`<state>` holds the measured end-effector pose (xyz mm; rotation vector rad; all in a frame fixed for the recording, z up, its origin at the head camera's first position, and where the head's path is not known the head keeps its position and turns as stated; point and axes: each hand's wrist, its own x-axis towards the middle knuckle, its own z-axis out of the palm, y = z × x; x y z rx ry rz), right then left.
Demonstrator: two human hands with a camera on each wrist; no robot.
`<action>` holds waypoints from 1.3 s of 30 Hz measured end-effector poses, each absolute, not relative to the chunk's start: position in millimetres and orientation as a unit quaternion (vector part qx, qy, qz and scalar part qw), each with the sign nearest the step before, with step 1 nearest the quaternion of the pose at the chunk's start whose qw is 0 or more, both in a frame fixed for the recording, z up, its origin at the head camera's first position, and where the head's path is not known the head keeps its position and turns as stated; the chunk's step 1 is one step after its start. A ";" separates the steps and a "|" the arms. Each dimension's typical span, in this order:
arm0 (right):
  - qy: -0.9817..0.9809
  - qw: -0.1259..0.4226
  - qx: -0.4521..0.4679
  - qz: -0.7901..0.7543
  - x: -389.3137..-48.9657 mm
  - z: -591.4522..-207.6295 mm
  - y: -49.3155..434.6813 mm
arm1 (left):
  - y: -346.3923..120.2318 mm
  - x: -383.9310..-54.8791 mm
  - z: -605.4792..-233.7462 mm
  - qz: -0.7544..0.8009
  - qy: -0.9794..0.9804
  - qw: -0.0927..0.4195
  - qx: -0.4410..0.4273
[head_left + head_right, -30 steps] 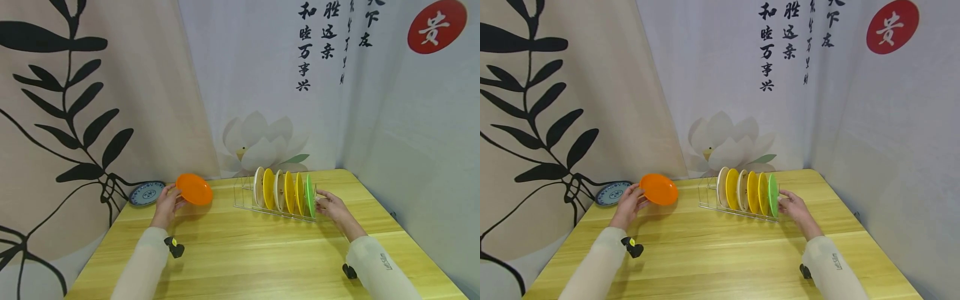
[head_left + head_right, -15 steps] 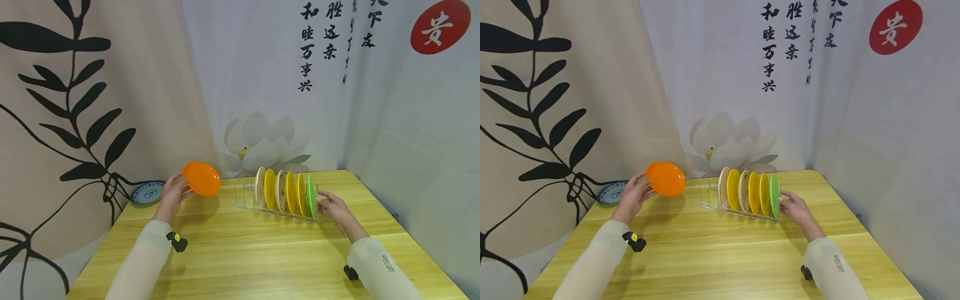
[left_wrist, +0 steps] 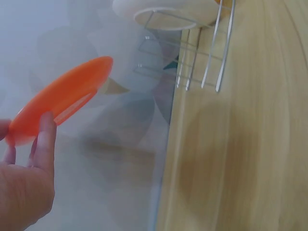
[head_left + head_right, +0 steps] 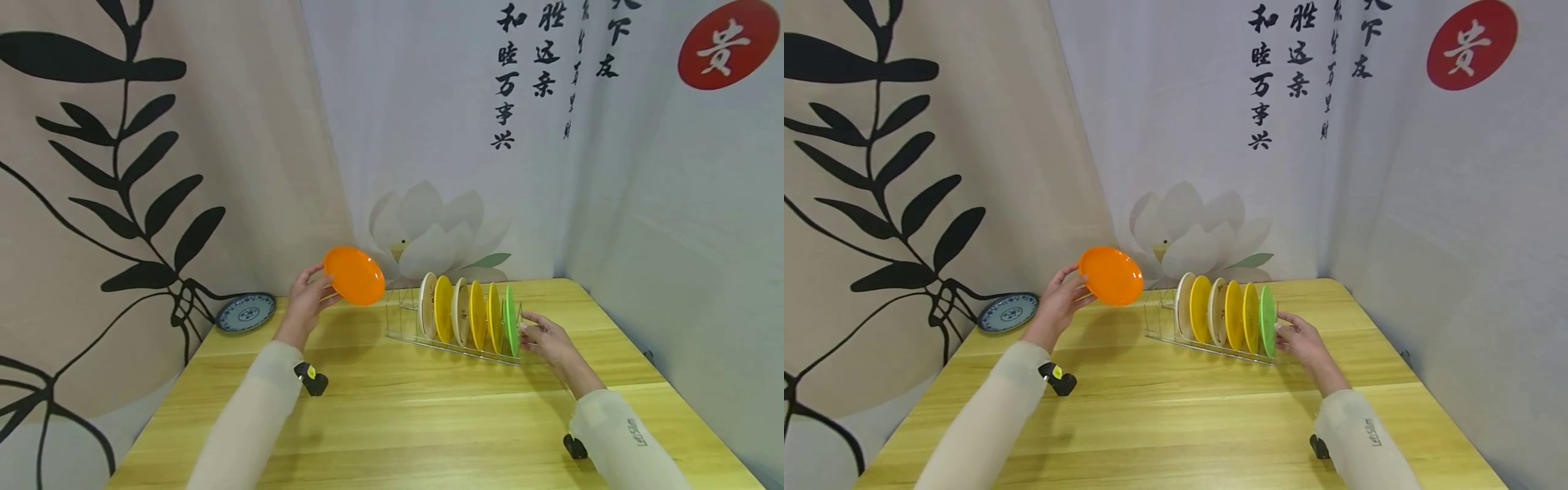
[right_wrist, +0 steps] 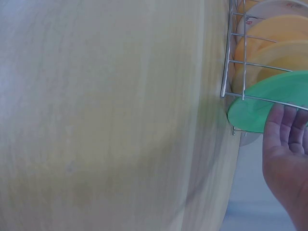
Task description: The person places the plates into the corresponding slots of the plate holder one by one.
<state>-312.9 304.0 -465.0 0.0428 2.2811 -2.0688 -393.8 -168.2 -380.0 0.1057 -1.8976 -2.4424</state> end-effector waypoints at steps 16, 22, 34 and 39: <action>0.746 0.030 0.017 -0.665 -313.5 -466.0 303.8 | -125.7 -402.5 -371.4 -0.798 -0.603 0.015 0.009; 0.748 0.029 0.020 -0.663 -313.6 -466.0 303.3 | -111.2 -404.8 -370.3 -0.791 -0.612 0.005 -0.006; 0.747 0.028 0.017 -0.664 -311.3 -466.1 304.6 | -84.2 -407.6 -375.3 -0.764 -0.645 -0.012 -0.002; 0.745 0.030 0.011 -0.666 -311.6 -465.9 304.5 | -77.8 -406.7 -381.9 -0.754 -0.657 -0.010 -0.002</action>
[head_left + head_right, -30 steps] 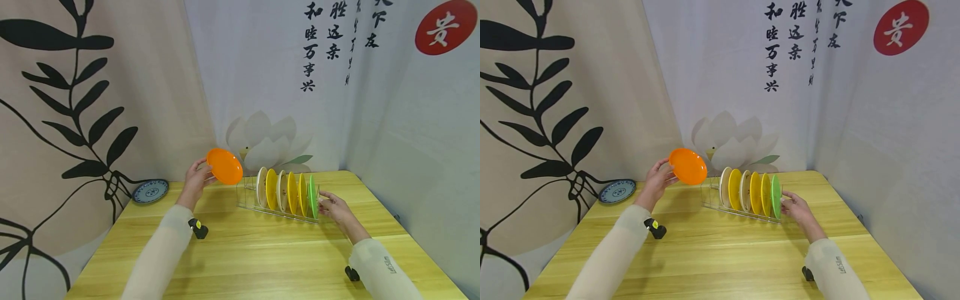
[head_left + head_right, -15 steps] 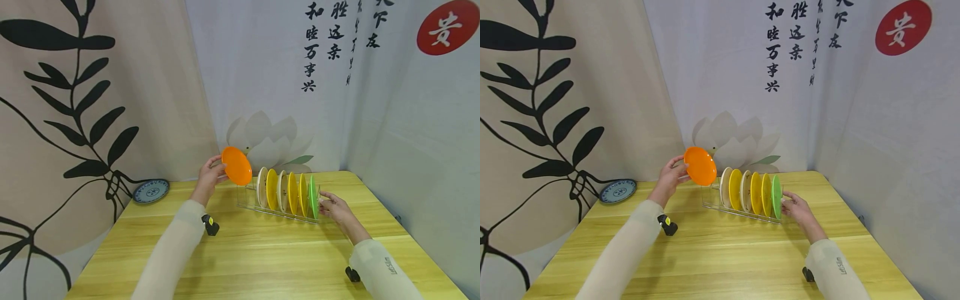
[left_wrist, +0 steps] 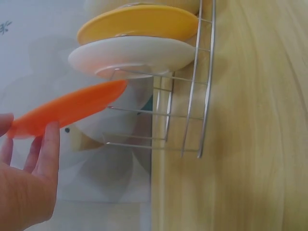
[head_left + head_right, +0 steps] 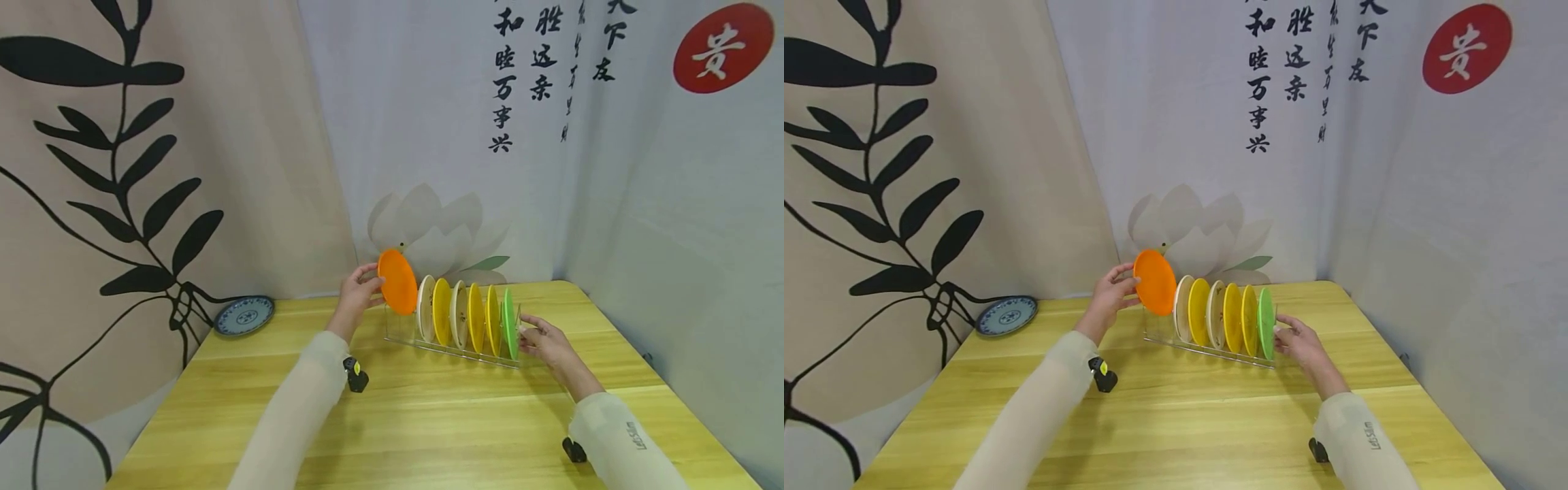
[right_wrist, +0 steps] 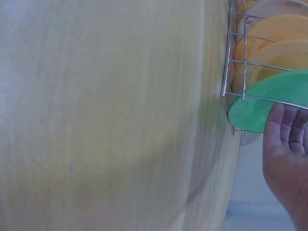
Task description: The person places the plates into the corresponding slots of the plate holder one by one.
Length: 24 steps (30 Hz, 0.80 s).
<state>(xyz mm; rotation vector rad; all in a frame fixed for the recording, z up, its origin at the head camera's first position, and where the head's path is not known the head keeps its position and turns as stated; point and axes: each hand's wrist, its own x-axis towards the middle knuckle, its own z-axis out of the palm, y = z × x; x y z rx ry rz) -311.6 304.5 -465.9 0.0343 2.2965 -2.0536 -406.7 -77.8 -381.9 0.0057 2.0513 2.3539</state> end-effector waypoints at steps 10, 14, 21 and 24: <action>0.747 0.029 0.015 -0.663 -310.9 -465.5 302.9 | -62.2 -406.8 -393.1 0.747 0.665 0.009 0.003; 0.746 0.029 0.016 -0.665 -310.4 -465.9 302.9 | -56.6 -406.9 -397.8 0.741 0.671 0.006 0.003; 0.747 0.030 0.020 -0.664 -311.3 -467.2 303.4 | -55.5 -402.8 -403.9 0.732 0.682 -0.006 0.006; 0.747 0.030 0.023 -0.664 -312.1 -467.8 303.8 | -61.0 -400.4 -405.8 0.730 0.683 -0.013 0.015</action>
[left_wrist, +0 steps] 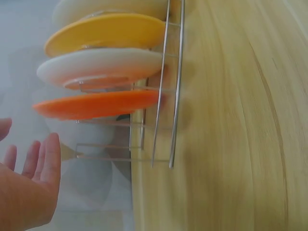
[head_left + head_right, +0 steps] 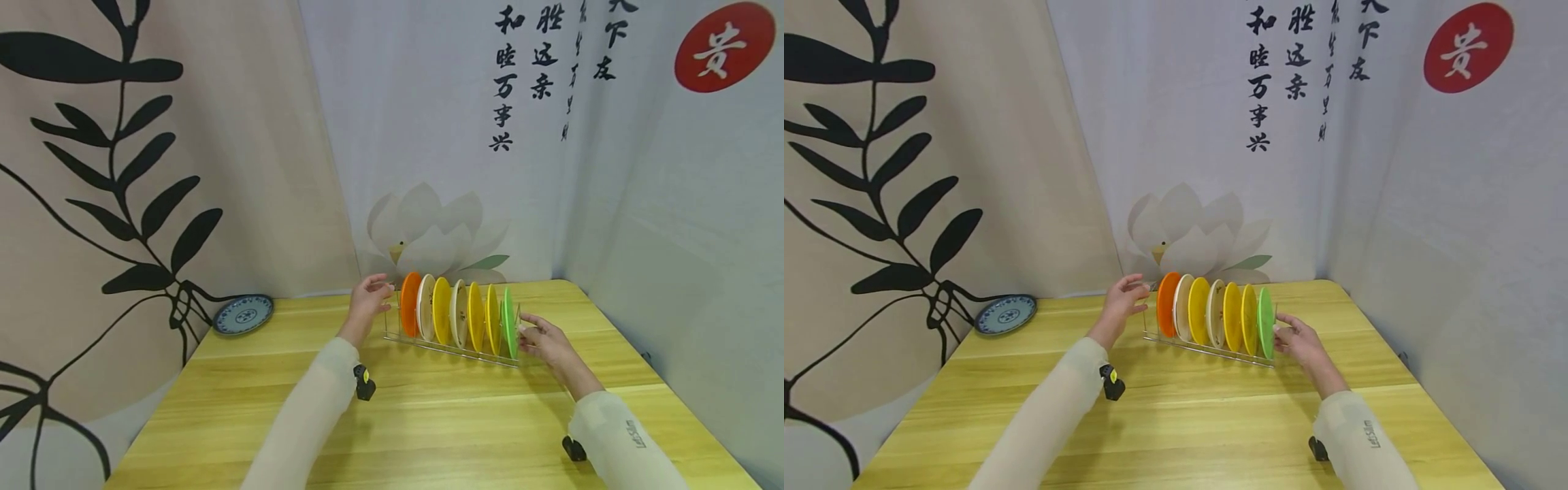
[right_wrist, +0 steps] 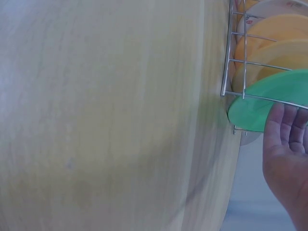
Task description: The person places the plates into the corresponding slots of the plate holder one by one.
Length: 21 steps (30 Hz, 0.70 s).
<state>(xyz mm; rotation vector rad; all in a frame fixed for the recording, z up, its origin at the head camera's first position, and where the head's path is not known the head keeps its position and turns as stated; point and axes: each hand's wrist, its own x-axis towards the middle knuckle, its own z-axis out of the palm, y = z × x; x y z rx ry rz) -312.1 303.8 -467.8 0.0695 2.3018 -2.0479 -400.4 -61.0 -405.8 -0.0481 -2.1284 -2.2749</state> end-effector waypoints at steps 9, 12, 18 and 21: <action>0.749 0.027 0.023 -0.662 -311.4 -466.9 303.0 | -81.7 -405.4 -414.8 -0.735 -0.677 0.025 -0.013; 0.747 0.027 0.024 -0.664 -311.2 -466.9 303.0 | -89.8 -406.3 -416.4 -0.736 -0.677 0.028 -0.006; 0.745 0.028 0.020 -0.666 -311.4 -467.2 303.0 | -110.7 -408.2 -420.8 -0.743 -0.667 0.045 0.016; 0.745 0.027 0.018 -0.667 -311.8 -467.2 303.1 | -124.8 -409.1 -422.9 -0.744 -0.665 0.047 0.037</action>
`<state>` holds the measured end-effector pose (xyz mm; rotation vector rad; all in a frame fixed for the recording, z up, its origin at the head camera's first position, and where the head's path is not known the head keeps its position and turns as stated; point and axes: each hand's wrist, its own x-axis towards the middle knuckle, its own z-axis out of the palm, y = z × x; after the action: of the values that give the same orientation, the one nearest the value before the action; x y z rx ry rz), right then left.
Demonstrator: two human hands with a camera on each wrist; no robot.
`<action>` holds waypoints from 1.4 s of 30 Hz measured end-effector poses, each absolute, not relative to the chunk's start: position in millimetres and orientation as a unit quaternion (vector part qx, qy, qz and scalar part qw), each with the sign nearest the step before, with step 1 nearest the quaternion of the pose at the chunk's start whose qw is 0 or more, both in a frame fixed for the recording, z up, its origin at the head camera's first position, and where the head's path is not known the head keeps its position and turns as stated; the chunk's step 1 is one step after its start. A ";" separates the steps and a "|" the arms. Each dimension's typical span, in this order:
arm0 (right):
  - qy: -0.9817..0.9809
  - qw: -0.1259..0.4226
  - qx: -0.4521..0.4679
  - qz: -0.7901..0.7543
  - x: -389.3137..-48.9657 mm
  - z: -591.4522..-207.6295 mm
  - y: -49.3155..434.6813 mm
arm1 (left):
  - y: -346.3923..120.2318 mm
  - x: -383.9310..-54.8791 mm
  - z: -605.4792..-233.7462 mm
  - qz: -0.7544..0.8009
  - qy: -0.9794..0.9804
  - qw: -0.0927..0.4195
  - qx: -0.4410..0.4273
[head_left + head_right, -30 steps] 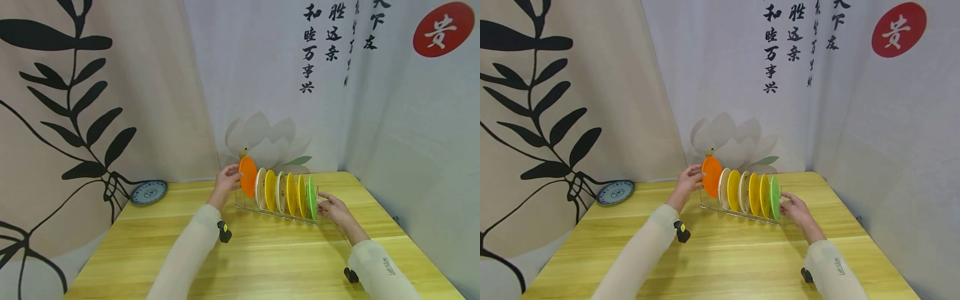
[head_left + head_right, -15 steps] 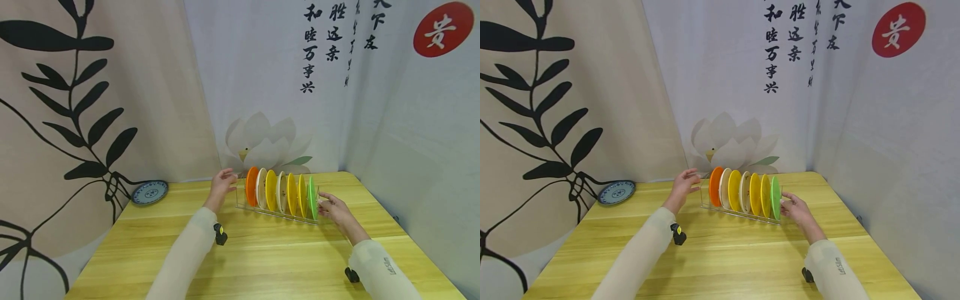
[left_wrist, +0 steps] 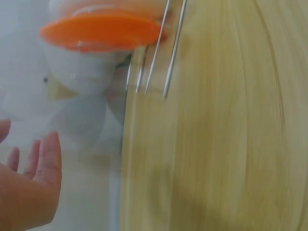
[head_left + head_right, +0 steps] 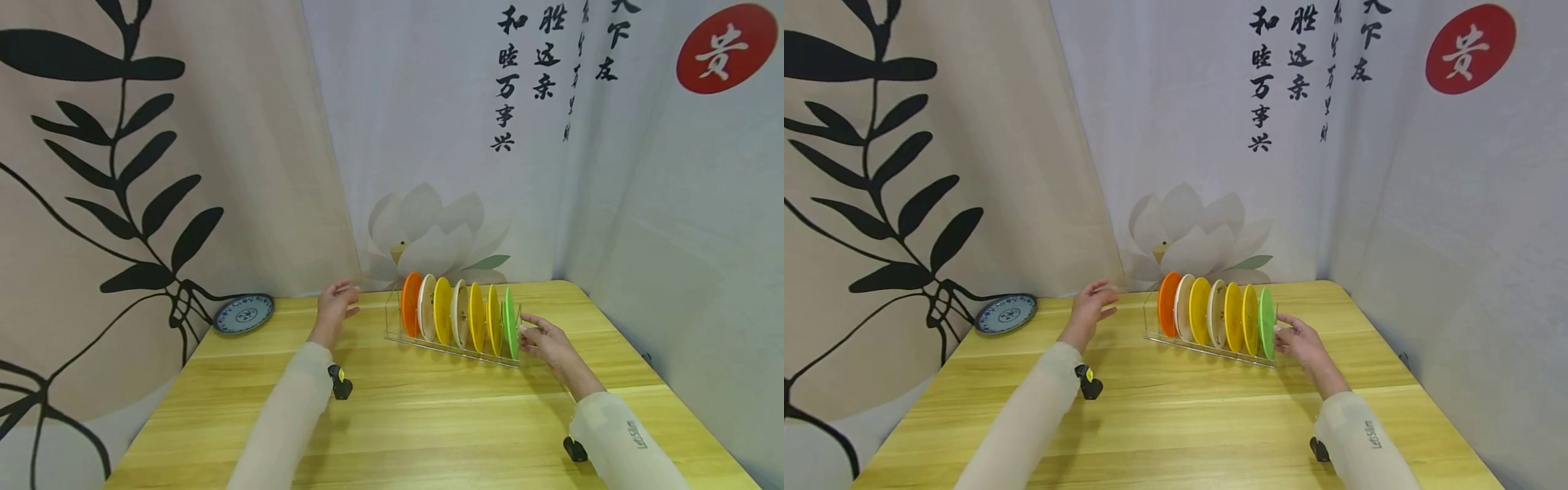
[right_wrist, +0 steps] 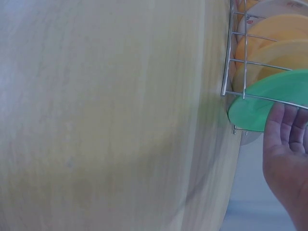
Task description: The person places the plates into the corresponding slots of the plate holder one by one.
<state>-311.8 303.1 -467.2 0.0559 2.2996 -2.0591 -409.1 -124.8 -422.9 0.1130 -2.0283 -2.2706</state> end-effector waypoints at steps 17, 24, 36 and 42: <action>0.743 0.030 0.018 -0.668 -314.1 -468.0 304.9 | -226.6 -407.3 -439.2 -0.748 -0.636 0.116 0.149; 0.740 0.025 0.018 -0.672 -313.4 -468.2 305.1 | -264.1 -396.4 -445.4 -0.747 -0.620 0.145 0.193; 0.742 0.023 0.014 -0.670 -312.5 -468.2 305.1 | -302.6 -386.0 -467.4 -0.745 -0.593 0.172 0.251; 0.742 0.023 0.013 -0.670 -314.8 -468.6 304.8 | -311.8 -381.7 -475.8 -0.745 -0.577 0.172 0.289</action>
<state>-314.8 304.8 -468.6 0.0404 2.2985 -2.0742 -381.7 -311.8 -475.8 0.8202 -1.6359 -2.1128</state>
